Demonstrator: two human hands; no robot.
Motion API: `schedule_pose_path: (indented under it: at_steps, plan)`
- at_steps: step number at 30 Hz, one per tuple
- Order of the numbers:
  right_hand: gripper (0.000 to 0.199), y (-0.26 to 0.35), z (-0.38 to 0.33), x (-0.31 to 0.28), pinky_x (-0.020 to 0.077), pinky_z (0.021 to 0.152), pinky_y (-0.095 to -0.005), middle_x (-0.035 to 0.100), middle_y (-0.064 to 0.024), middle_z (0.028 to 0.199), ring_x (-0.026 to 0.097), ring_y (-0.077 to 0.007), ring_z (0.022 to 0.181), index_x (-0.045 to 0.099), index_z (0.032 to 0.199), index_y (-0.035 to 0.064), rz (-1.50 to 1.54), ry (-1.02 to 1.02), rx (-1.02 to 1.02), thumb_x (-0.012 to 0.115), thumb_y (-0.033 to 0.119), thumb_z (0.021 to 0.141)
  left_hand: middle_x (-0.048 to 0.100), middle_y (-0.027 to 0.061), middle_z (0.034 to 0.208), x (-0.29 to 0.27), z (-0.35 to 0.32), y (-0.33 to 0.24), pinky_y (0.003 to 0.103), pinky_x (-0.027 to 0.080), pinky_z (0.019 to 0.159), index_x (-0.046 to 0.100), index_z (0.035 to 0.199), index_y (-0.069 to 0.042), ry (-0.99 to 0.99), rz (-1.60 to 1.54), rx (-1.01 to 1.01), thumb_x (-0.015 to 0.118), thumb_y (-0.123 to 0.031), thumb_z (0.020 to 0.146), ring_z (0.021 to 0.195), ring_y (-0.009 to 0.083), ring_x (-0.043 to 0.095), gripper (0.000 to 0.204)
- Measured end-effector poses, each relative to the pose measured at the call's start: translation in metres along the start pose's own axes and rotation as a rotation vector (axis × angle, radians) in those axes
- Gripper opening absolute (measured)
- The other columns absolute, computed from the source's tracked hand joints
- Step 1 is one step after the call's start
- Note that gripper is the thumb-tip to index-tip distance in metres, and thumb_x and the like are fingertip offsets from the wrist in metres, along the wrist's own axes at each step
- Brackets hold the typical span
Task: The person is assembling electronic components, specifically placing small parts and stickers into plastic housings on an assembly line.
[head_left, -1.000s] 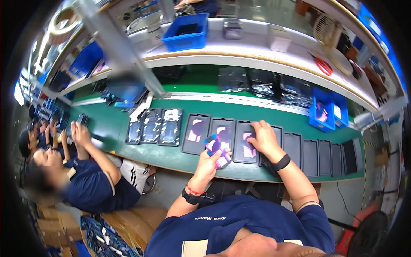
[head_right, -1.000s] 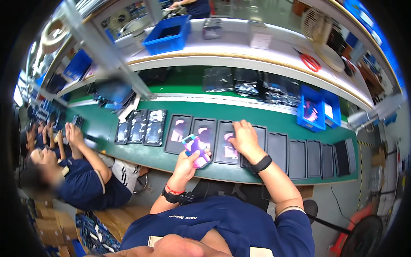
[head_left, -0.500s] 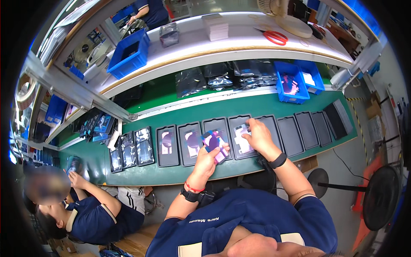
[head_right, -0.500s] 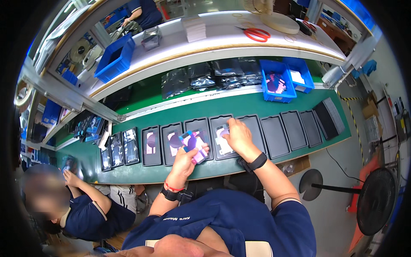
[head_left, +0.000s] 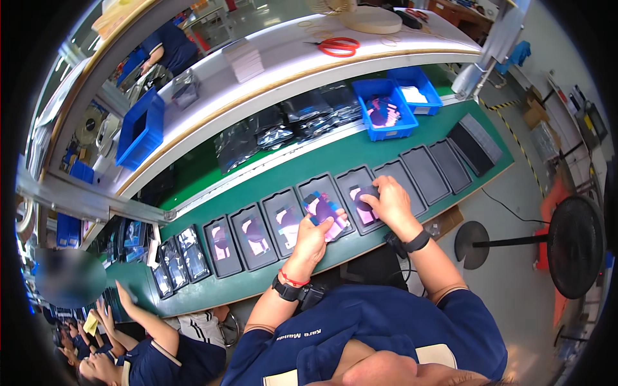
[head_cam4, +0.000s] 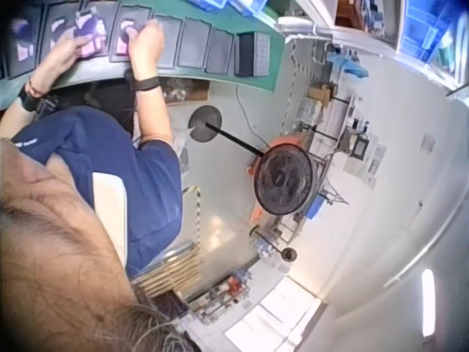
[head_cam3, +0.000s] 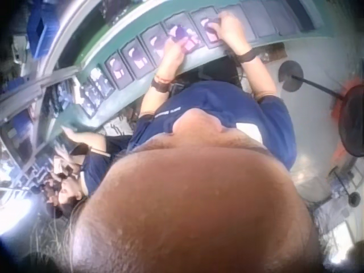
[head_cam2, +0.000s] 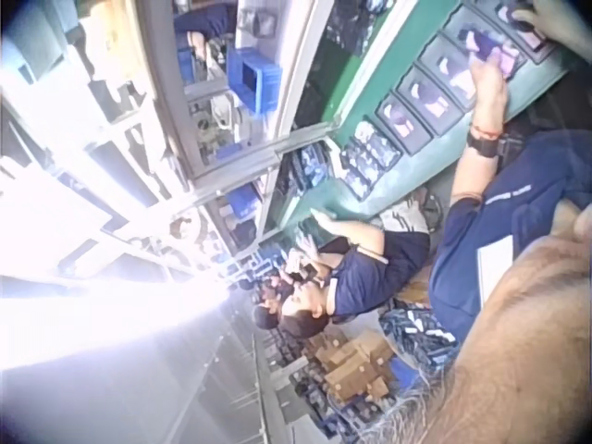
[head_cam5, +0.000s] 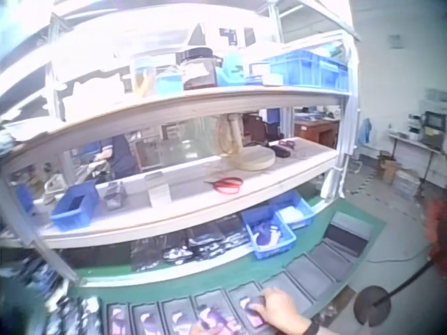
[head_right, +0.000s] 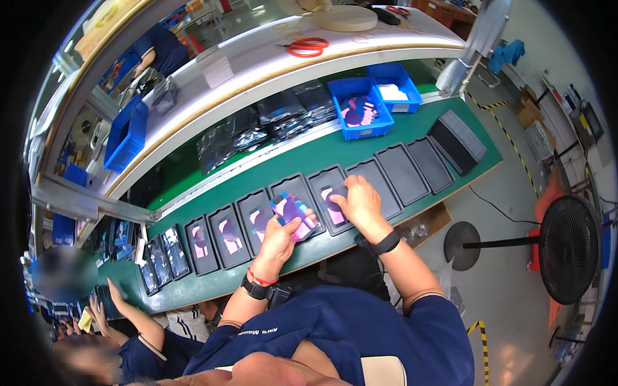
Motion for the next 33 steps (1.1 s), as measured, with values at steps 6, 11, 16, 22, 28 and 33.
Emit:
schedule_pose_path:
  at_steps: [6, 11, 16, 22, 28, 33]
  plan:
    - [0.012, 0.002, -0.018, -0.002, 0.0411, 0.049, -0.0232, 0.06, -0.0052, 0.063, 0.054, -0.0059, 0.057, 0.06, 0.075, -0.0005, 0.567, 0.174, -0.052, 0.067, 0.009, 0.077, 0.062, 0.0128, 0.094, 0.036, 0.016, 0.021, 0.034, 0.052, 0.08, 0.051, 0.109, 0.003, 0.117, 0.245, 0.136, 0.054, 0.008, 0.081, 0.086, 0.0218, 0.062, 0.029]
    - [0.024, -0.063, 0.012, -0.039, 0.0488, 0.057, -0.0358, 0.062, -0.0144, 0.068, 0.062, -0.0271, 0.06, 0.061, 0.077, -0.0015, 0.321, 0.041, 0.147, 0.072, 0.019, 0.07, 0.061, 0.0168, 0.098, 0.046, 0.026, 0.029, 0.034, 0.052, 0.082, 0.041, 0.118, 0.003, 0.109, 0.092, -0.097, 0.048, 0.011, 0.083, 0.091, 0.0235, 0.062, 0.037]
    - [0.036, -0.047, -0.007, -0.05, 0.0465, 0.066, -0.0398, 0.058, -0.0172, 0.085, 0.058, -0.0326, 0.074, 0.061, 0.088, 0.0005, 0.071, -0.258, -0.046, 0.074, 0.028, 0.068, 0.062, 0.0139, 0.098, 0.072, 0.027, 0.034, 0.032, 0.052, 0.081, 0.05, 0.111, 0.002, 0.068, 0.185, 0.015, 0.054, 0.013, 0.079, 0.089, 0.0214, 0.062, 0.034]
    - [0.015, -0.082, 0.001, -0.045, 0.0424, 0.052, -0.0266, 0.059, -0.0056, 0.062, 0.053, -0.0133, 0.055, 0.061, 0.07, 0.0001, 0.668, -0.075, 0.129, 0.068, 0.013, 0.074, 0.061, 0.0162, 0.098, 0.093, 0.042, 0.052, 0.034, 0.053, 0.08, 0.046, 0.116, 0.003, 0.18, 0.217, -0.038, 0.055, 0.01, 0.08, 0.087, 0.0242, 0.063, 0.038]
    - [0.026, -0.12, 0.024, -0.085, 0.048, 0.063, -0.0378, 0.061, -0.0147, 0.071, 0.06, -0.031, 0.068, 0.064, 0.079, 0.0004, -0.02, -0.25, 0.163, 0.073, 0.023, 0.069, 0.062, 0.0158, 0.098, 0.102, 0.045, 0.051, 0.034, 0.053, 0.079, 0.048, 0.116, 0.003, 0.144, 0.216, -0.07, 0.055, 0.009, 0.081, 0.085, 0.0233, 0.063, 0.037]
    - [0.024, -0.075, 0.002, -0.062, 0.0457, 0.06, -0.0278, 0.058, -0.0063, 0.074, 0.057, -0.0157, 0.068, 0.061, 0.085, 0.0013, 0.385, -0.014, -0.075, 0.071, 0.02, 0.074, 0.062, 0.0066, 0.092, 0.119, 0.053, 0.06, 0.029, 0.052, 0.077, 0.057, 0.102, 0.001, 0.192, 0.262, -0.035, 0.065, 0.007, 0.074, 0.081, 0.0158, 0.062, 0.03]
Point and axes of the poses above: each hand's wrist, its own z-axis towards the middle knuckle, its own x-axis out of the palm, y = z × x, the point moved 3 cm from there along z, towards the middle knuckle
